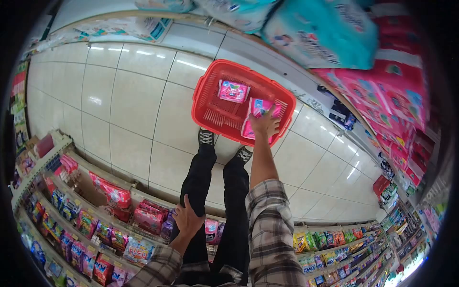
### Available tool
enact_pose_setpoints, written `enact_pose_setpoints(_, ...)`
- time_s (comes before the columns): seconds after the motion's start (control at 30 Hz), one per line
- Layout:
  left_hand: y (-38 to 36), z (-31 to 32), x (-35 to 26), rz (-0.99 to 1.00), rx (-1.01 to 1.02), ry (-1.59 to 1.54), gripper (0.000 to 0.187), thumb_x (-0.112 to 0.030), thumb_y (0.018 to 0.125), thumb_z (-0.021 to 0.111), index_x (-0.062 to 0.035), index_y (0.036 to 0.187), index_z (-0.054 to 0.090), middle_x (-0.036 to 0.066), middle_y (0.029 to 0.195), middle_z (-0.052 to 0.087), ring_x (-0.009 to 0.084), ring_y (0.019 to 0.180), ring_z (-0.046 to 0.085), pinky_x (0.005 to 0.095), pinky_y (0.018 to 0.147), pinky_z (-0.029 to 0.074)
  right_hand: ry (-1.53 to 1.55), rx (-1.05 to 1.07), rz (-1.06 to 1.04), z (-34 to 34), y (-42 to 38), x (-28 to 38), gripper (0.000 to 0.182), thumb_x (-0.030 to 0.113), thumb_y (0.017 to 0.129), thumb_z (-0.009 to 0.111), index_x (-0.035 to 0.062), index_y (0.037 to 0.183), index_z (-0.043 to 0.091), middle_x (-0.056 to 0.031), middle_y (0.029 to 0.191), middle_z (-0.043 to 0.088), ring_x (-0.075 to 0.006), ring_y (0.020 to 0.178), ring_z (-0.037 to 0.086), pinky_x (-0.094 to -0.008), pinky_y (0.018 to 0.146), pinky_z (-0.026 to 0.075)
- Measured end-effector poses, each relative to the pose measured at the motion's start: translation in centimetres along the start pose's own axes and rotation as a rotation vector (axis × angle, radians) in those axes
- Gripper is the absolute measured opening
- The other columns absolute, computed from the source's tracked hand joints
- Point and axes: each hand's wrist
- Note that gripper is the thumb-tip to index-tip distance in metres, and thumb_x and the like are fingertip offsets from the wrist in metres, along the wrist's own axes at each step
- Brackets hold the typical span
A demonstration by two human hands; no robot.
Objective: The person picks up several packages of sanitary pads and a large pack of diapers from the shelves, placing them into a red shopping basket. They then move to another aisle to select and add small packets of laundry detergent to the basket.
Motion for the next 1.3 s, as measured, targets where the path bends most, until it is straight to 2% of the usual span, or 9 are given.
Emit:
enact_pose_setpoints(0.27, 1.7, -1.8, 0.2, 0.008, 0.019, -0.058, 0.096, -0.041, 0.061, 0.08, -0.0135, 0.139, 0.032, 0.017, 0.102, 0.05, 0.0314, 0.093, 0.053, 0.0452, 0.081, 0.041, -0.514, 0.234, -0.083, 5.6, 4.7, 5.6, 0.104, 0.062, 0.062, 0.071, 0.0277, 0.147, 0.021, -0.021, 0.142, 0.032, -0.0345, 0.13, 0.035, -0.0544, 0.1, 0.028)
enact_pose_setpoints(0.4, 2.0, -1.7, 0.3, 0.005, 0.033, -0.064, 0.093, -0.042, 0.063, 0.078, -0.014, 0.139, 0.033, 0.017, 0.103, 0.049, 0.0321, 0.095, 0.052, 0.0456, 0.081, 0.041, -0.206, 0.243, -0.167, 7.9, 6.1, 6.9, 0.106, 0.064, 0.063, 0.069, 0.0263, 0.147, 0.018, -0.0261, 0.141, 0.033, -0.0398, 0.133, 0.031, -0.061, 0.106, 0.021)
enact_pose_setpoints(0.5, 2.2, -1.9, 0.3, -0.006, 0.073, -0.072, 0.091, -0.041, 0.064, 0.077, -0.0141, 0.138, 0.033, 0.017, 0.103, 0.049, 0.0326, 0.096, 0.052, 0.046, 0.081, 0.041, 0.108, 0.266, -0.136, 9.3, 6.0, 6.4, 0.102, 0.061, 0.066, 0.067, 0.0256, 0.148, 0.018, -0.0159, 0.139, 0.045, -0.0399, 0.13, 0.038, -0.0628, 0.105, 0.023)
enact_pose_setpoints(0.7, 2.6, -2.1, 0.3, -0.025, 0.089, -0.102, 0.092, -0.04, 0.063, 0.078, -0.0142, 0.139, 0.033, 0.018, 0.103, 0.049, 0.0339, 0.097, 0.052, 0.0476, 0.083, 0.04, -0.138, 0.397, -0.181, 7.2, 5.2, 7.3, 0.083, 0.06, 0.068, 0.064, 0.019, 0.137, 0.044, -0.0151, 0.134, 0.051, -0.0342, 0.121, 0.05, -0.0569, 0.102, 0.033)
enact_pose_setpoints(0.87, 3.0, -3.0, 0.2, -0.056, 0.136, -0.117, 0.094, -0.043, 0.063, 0.078, -0.0144, 0.139, 0.031, 0.019, 0.105, 0.05, 0.035, 0.1, 0.052, 0.0481, 0.084, 0.04, -0.031, 0.761, -0.237, 12.6, 10.3, 9.4, 0.082, 0.063, 0.066, 0.065, 0.0199, 0.133, 0.05, -0.0172, 0.137, 0.048, -0.0334, 0.131, 0.04, -0.0571, 0.109, 0.02)
enact_pose_setpoints(1.0, 3.1, -3.1, 0.0, -0.056, 0.106, -0.118, 0.092, -0.039, 0.062, 0.078, -0.0149, 0.139, 0.034, 0.015, 0.1, 0.049, 0.0317, 0.093, 0.052, 0.0444, 0.081, 0.038, 0.247, 0.509, -0.203, 14.7, 5.6, 11.9, 0.097, 0.07, 0.066, 0.063, 0.0122, 0.14, 0.038, -0.0241, 0.144, 0.034, -0.0385, 0.132, 0.036, -0.0558, 0.109, 0.021)
enact_pose_setpoints(1.13, 3.1, -3.2, 0.1, -0.049, 0.095, -0.115, 0.09, -0.039, 0.063, 0.077, -0.0149, 0.139, 0.035, 0.015, 0.099, 0.049, 0.0311, 0.091, 0.053, 0.044, 0.08, 0.038, 0.489, 0.239, -0.367, 16.2, 3.4, 9.3, 0.083, 0.055, 0.071, 0.071, 0.0055, 0.131, 0.043, -0.0218, 0.128, 0.048, -0.0322, 0.117, 0.05, -0.0405, 0.099, 0.038)
enact_pose_setpoints(1.2, 3.2, -3.3, 0.1, -0.043, 0.082, -0.118, 0.089, -0.04, 0.063, 0.077, -0.0149, 0.138, 0.035, 0.015, 0.099, 0.049, 0.031, 0.091, 0.053, 0.0439, 0.079, 0.038, 0.558, 0.249, -0.504, 15.2, 2.5, 7.7, 0.073, 0.045, 0.074, 0.074, 0.0034, 0.128, 0.047, -0.0186, 0.121, 0.057, -0.027, 0.11, 0.057, -0.0368, 0.094, 0.045)
enact_pose_setpoints(1.3, 3.2, -3.7, -0.2, -0.049, 0.073, -0.117, 0.088, -0.041, 0.064, 0.076, -0.0148, 0.137, 0.036, 0.015, 0.098, 0.05, 0.0309, 0.09, 0.053, 0.0437, 0.078, 0.039, 0.562, 0.397, -0.71, 13.8, 2.3, 6.4, 0.086, 0.051, 0.07, 0.074, 0.0066, 0.136, 0.04, -0.0213, 0.128, 0.049, -0.0316, 0.118, 0.049, -0.0397, 0.1, 0.039)
Point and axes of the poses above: each hand's wrist, its own y-axis towards the middle knuckle, its own z-axis out of the palm, x = y × z
